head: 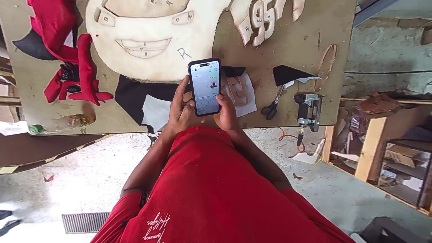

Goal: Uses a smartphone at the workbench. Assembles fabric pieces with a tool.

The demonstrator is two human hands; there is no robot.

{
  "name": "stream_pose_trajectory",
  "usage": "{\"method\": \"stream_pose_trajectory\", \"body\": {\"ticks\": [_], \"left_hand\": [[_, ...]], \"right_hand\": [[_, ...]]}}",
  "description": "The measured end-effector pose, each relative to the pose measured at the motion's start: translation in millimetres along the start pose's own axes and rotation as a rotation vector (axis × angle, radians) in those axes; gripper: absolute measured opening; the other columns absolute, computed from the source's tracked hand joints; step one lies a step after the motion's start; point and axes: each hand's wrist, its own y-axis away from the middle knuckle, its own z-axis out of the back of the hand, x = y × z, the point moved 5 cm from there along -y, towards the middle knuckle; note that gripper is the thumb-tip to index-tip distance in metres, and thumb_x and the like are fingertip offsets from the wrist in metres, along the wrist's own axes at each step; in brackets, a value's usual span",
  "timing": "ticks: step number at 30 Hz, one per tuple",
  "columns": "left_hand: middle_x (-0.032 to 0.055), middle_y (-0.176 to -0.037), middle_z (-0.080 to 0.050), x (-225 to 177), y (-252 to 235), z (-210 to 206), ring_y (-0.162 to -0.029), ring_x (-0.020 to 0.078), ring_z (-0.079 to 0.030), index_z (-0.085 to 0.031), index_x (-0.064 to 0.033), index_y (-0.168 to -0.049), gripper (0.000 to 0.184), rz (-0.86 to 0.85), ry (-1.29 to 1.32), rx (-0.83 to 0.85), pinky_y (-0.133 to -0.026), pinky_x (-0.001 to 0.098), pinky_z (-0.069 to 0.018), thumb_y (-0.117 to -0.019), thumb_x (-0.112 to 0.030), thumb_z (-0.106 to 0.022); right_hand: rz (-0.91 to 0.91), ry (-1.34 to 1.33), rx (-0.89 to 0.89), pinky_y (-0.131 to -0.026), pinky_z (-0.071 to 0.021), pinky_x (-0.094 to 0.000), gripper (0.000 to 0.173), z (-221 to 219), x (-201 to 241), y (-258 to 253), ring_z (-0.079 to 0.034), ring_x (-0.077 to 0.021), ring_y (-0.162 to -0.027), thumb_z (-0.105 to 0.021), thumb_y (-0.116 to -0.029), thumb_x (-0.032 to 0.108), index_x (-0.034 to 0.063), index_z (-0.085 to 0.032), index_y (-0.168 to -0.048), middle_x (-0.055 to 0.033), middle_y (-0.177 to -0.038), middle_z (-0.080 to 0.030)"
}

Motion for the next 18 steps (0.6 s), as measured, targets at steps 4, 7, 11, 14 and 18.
{"method": "stream_pose_trajectory", "body": {"ticks": [4, 7, 11, 14, 18], "left_hand": [[0.0085, -0.113, -0.074, 29, -15, 25, -0.091, 0.0185, -0.074, -0.017, -0.0111, -0.163, 0.068, 0.135, 0.065, -0.066, -0.080, 0.0387, -0.0636, -0.1041, -0.016, -0.051], [0.0078, -0.102, -0.074, 64, -30, 58, -0.085, 0.0177, -0.073, -0.016, -0.0134, -0.163, 0.071, 0.202, 0.085, -0.113, -0.080, 0.0400, -0.0636, -0.1023, -0.012, -0.052], [0.0068, -0.104, -0.073, 112, -46, 110, -0.083, 0.0137, -0.071, -0.016, -0.0161, -0.164, 0.069, 0.331, -0.113, -0.154, -0.080, 0.0350, -0.0620, -0.1034, -0.007, -0.049], [0.0107, -0.111, -0.074, 150, -59, 146, -0.091, 0.0162, -0.073, -0.022, -0.0111, -0.163, 0.064, 0.444, -0.230, -0.192, -0.087, 0.0364, -0.0610, -0.1042, -0.006, -0.048], [0.0110, -0.109, -0.075, 173, -69, 178, -0.089, 0.0177, -0.074, -0.042, -0.0093, -0.155, 0.051, 0.565, -0.369, -0.250, -0.083, 0.0389, -0.0624, -0.1047, -0.013, -0.050]], "right_hand": [[-0.101, 0.049, 0.065, -0.073, -0.0646, -0.0459, 0.069, 8, -11, -29, -0.072, -0.0294, -0.098, -0.027, -0.1073, 0.059, 0.0092, -0.037, -0.154, -0.0164, -0.125, -0.067], [-0.125, 0.250, 0.033, -0.078, -0.0642, -0.0490, 0.069, 28, -16, -51, -0.073, -0.0308, -0.100, -0.020, -0.1083, 0.057, 0.0057, -0.041, -0.150, -0.0171, -0.124, -0.069], [-0.133, 0.452, -0.097, -0.082, -0.0630, -0.0461, 0.064, 66, -24, -64, -0.073, -0.0276, -0.105, -0.022, -0.1092, 0.053, 0.0047, -0.050, -0.141, -0.0124, -0.123, -0.072], [-0.155, 0.509, -0.170, -0.080, -0.0631, -0.0435, 0.052, 84, -33, -68, -0.073, -0.0260, -0.101, -0.027, -0.1115, 0.041, 0.0053, -0.056, -0.135, -0.0110, -0.121, -0.073], [-0.109, 0.567, -0.163, -0.077, -0.0639, -0.0412, 0.038, 79, -40, -70, -0.074, -0.0248, -0.098, -0.038, -0.1112, 0.028, 0.0027, -0.061, -0.129, -0.0105, -0.116, -0.074]]}}
